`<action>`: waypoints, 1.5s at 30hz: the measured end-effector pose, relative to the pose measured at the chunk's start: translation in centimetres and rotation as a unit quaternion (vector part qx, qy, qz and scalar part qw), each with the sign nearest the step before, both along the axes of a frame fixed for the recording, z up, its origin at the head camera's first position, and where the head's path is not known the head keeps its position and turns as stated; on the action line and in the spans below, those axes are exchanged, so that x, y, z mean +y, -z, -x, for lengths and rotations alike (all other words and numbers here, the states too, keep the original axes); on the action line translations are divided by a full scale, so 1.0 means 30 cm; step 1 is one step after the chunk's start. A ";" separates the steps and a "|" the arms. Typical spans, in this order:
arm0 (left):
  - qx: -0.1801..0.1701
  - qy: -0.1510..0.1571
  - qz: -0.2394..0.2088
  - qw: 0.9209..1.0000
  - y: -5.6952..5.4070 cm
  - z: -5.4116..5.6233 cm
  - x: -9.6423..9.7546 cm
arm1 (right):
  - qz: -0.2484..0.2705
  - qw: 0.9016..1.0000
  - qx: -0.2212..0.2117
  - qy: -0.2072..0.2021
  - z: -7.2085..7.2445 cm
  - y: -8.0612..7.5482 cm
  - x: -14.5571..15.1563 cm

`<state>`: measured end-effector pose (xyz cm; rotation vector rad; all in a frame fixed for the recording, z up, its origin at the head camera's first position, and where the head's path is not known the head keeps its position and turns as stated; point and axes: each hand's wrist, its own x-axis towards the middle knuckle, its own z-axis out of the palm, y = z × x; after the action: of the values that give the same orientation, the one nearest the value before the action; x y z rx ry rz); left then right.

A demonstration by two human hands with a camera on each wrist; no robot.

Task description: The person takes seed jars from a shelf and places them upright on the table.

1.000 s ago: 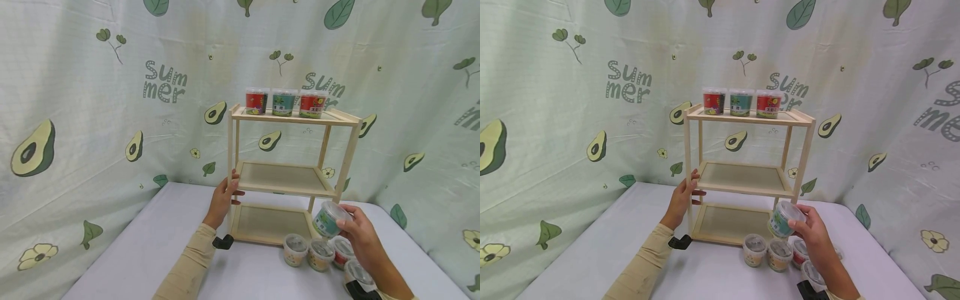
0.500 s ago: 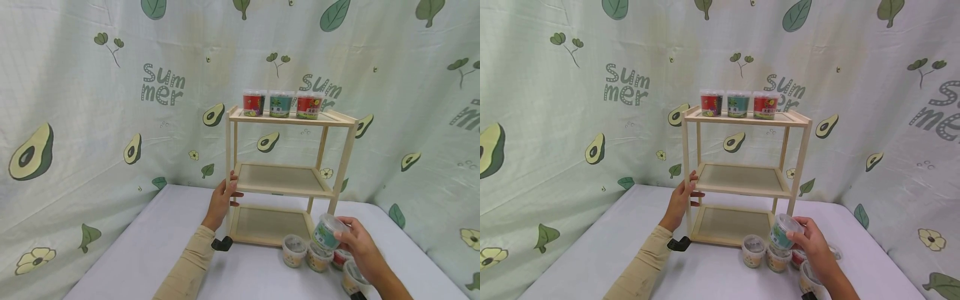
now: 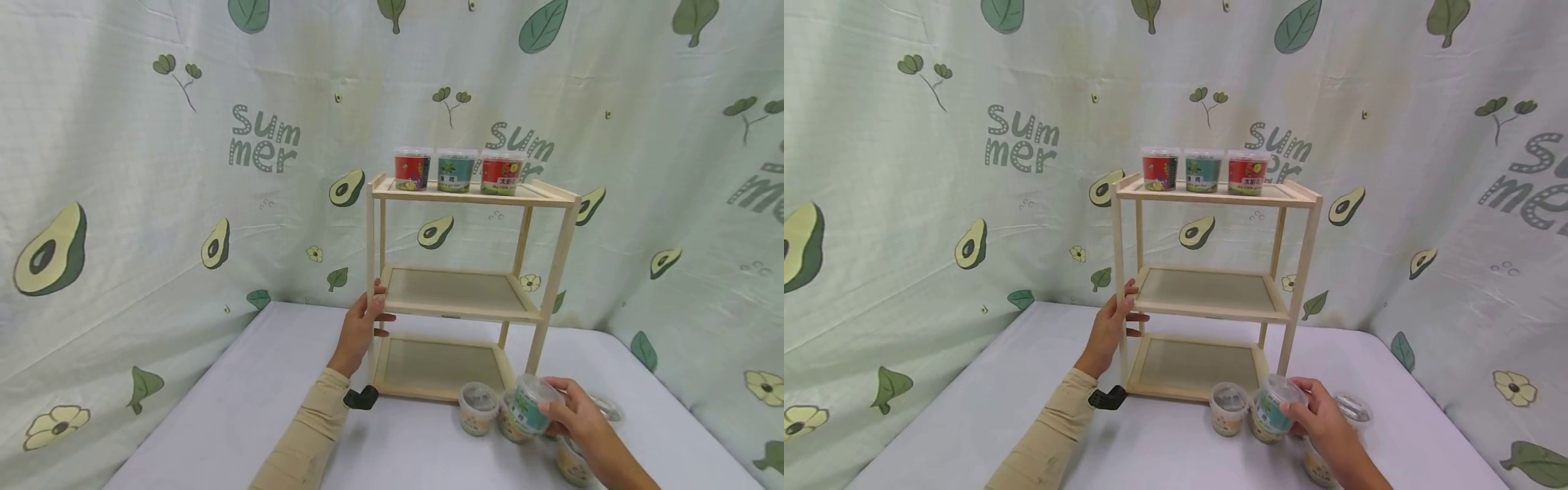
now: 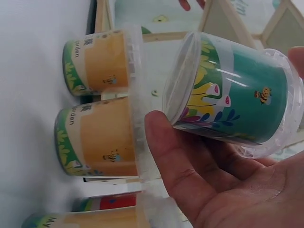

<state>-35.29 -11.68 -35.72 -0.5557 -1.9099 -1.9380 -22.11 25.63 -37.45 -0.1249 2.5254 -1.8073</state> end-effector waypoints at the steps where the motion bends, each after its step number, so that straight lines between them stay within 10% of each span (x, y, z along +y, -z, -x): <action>1: -0.001 0.000 0.000 1.000 -0.001 0.001 -0.001 | -0.001 1.000 0.000 -0.002 -0.001 0.003 0.000; 17: -0.003 -0.007 0.005 1.000 -0.001 -0.001 -0.004 | 0.005 1.000 0.026 0.008 -0.043 0.052 -0.043; 45: 0.000 -0.007 0.008 1.000 0.000 -0.001 0.000 | -0.064 0.992 0.027 -0.104 -0.055 0.159 -0.012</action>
<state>-35.28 -11.69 -35.73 -0.5447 -1.9257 -1.9162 -20.45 25.27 -42.22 -0.4215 2.5437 -1.5832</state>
